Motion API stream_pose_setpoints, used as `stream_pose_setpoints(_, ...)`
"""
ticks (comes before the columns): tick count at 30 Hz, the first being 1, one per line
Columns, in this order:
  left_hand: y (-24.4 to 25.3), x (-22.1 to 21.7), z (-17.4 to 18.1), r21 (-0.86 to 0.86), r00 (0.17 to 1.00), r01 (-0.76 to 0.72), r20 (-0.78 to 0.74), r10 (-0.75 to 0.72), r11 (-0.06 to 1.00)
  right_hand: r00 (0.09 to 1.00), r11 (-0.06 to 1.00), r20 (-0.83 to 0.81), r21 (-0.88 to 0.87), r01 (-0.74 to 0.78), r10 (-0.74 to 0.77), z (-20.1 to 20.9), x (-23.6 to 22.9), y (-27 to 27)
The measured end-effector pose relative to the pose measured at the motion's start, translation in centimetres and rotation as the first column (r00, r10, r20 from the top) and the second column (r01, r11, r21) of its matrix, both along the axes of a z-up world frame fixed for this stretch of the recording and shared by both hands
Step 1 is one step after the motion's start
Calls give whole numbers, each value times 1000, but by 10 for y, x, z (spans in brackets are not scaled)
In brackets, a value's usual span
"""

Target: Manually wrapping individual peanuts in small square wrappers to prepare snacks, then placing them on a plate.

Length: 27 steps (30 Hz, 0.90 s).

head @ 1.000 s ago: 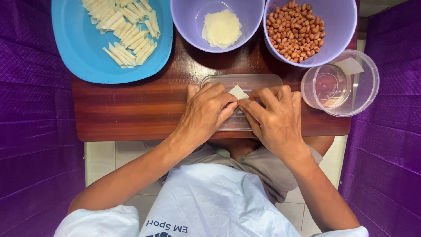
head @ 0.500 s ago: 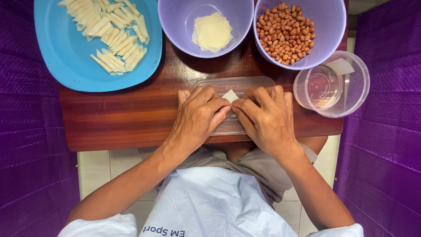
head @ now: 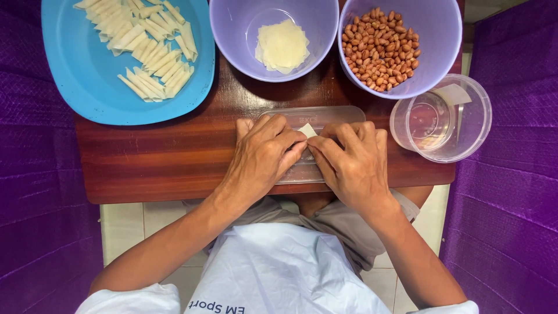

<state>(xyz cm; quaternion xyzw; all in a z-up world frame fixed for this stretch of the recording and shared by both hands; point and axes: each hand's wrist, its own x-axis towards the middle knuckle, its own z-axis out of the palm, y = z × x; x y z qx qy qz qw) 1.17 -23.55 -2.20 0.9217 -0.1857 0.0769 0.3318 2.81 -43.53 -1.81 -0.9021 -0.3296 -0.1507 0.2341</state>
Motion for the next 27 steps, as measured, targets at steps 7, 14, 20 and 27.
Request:
stream_pose_setpoints(7,3,3,-2,-4,1000,2,29,-2,1000,998,1000,65,-29,13,-11,-1,4,3)
stream_pose_setpoints(14,6,6,0,-23,999,25,25,-25,999,996,998,93,-57,18,-13,-3,4,3)
stream_pose_setpoints(20,8,10,0,-39,998,45,41,-44,998,999,998,51,-57,21,-18,4,6,5)
stream_pose_setpoints(27,9,-12,2,-232,995,-95,-29,91,968,998,997,23,67,49,-50,6,8,11)
